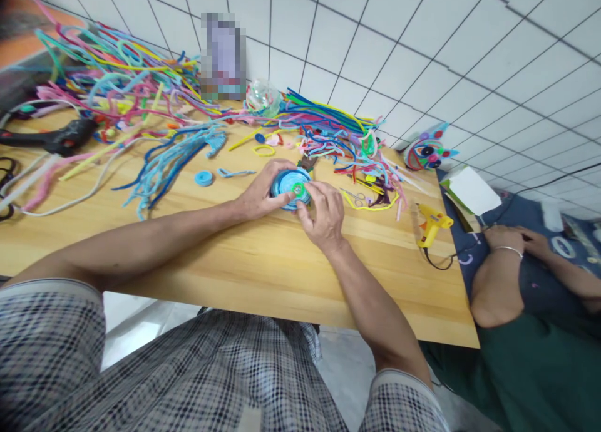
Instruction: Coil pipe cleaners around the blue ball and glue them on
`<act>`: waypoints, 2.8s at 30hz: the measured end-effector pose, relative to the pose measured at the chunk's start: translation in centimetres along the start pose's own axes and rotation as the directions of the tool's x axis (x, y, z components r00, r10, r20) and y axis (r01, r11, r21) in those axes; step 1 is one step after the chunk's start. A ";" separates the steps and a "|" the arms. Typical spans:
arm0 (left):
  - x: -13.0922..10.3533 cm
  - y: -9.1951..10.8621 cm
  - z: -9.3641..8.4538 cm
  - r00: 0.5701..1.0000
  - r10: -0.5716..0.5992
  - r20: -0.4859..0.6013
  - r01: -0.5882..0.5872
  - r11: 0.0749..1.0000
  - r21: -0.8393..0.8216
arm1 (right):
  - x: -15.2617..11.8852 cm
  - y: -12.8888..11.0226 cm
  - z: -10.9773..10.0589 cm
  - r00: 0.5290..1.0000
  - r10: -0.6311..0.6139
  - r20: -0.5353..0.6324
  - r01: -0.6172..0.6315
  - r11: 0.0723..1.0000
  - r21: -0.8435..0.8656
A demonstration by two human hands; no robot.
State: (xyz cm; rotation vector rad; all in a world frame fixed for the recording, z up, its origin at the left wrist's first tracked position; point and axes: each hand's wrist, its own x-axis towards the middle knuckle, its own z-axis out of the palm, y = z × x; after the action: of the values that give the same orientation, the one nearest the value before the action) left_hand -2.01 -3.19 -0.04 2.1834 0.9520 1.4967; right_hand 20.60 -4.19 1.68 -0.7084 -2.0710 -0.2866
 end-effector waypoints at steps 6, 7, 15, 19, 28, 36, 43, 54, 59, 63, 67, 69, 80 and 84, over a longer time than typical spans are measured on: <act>0.0 0.1 0.1 0.999 0.017 -0.028 -0.016 0.999 0.031 | -0.3 0.1 0.0 0.998 0.033 0.047 -0.032 0.999 -0.016; 0.0 0.1 0.1 0.999 0.020 -0.032 -0.019 0.999 0.036 | -0.3 0.1 -0.1 0.998 0.039 0.051 -0.039 0.999 0.000; -0.2 0.1 0.0 1.000 0.027 -0.006 -0.027 0.999 0.042 | 0.3 -0.4 -0.1 1.000 -0.004 -0.014 0.004 1.000 0.028; -0.2 0.3 -0.1 1.000 -0.011 0.018 0.009 0.997 0.078 | 0.3 -0.4 -0.1 1.000 -0.012 -0.012 0.012 1.000 0.015; -0.4 0.5 0.1 1.000 -0.021 -0.004 0.022 0.996 0.092 | 0.0 -0.1 -0.1 1.000 -0.007 0.011 0.007 1.000 0.024; -0.3 0.7 0.1 1.000 0.003 0.007 -0.003 0.999 0.054 | 0.4 -0.4 -0.4 0.999 -0.046 -0.020 0.047 0.998 0.031; -0.2 1.1 -0.2 0.999 -0.026 0.030 0.024 0.998 0.054 | 0.4 -0.3 -0.4 0.999 -0.041 -0.011 0.042 0.998 0.044; -0.2 1.0 -0.2 0.999 -0.033 0.022 0.032 0.997 0.066 | 0.0 -0.2 -0.2 1.000 -0.013 0.000 0.013 1.000 0.016; -0.3 0.9 -0.1 1.000 -0.014 0.008 0.013 0.996 0.086 | 0.2 -0.4 -0.3 0.999 -0.027 -0.018 0.028 1.000 0.013; -0.4 1.0 0.0 1.000 -0.006 -0.006 0.007 0.995 0.099 | 0.3 -0.5 -0.3 1.000 -0.020 -0.020 0.021 0.999 0.039; -0.5 1.2 0.0 0.999 -0.038 -0.004 0.039 0.994 0.102 | 0.3 -0.5 -0.3 0.999 -0.021 -0.046 0.024 0.998 0.065; -0.5 1.2 0.0 0.997 -0.072 0.001 0.072 0.991 0.110 | 0.2 -0.5 -0.3 0.999 -0.012 -0.038 0.014 0.998 0.067; -0.3 1.5 -0.3 0.993 -0.119 0.007 0.118 0.988 0.100 | 0.4 -0.7 -0.3 0.997 -0.044 -0.057 0.047 0.998 0.037; 0.1 1.7 -0.7 0.990 -0.144 0.006 0.143 0.987 0.078 | 0.2 -0.8 -0.1 0.999 -0.029 -0.021 0.029 1.000 0.002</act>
State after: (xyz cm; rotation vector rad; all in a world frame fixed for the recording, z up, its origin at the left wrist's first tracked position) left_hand -2.00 -4.43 1.38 2.1231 1.1554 1.4016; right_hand 20.08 -4.76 1.95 -0.6718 -2.0626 -0.3071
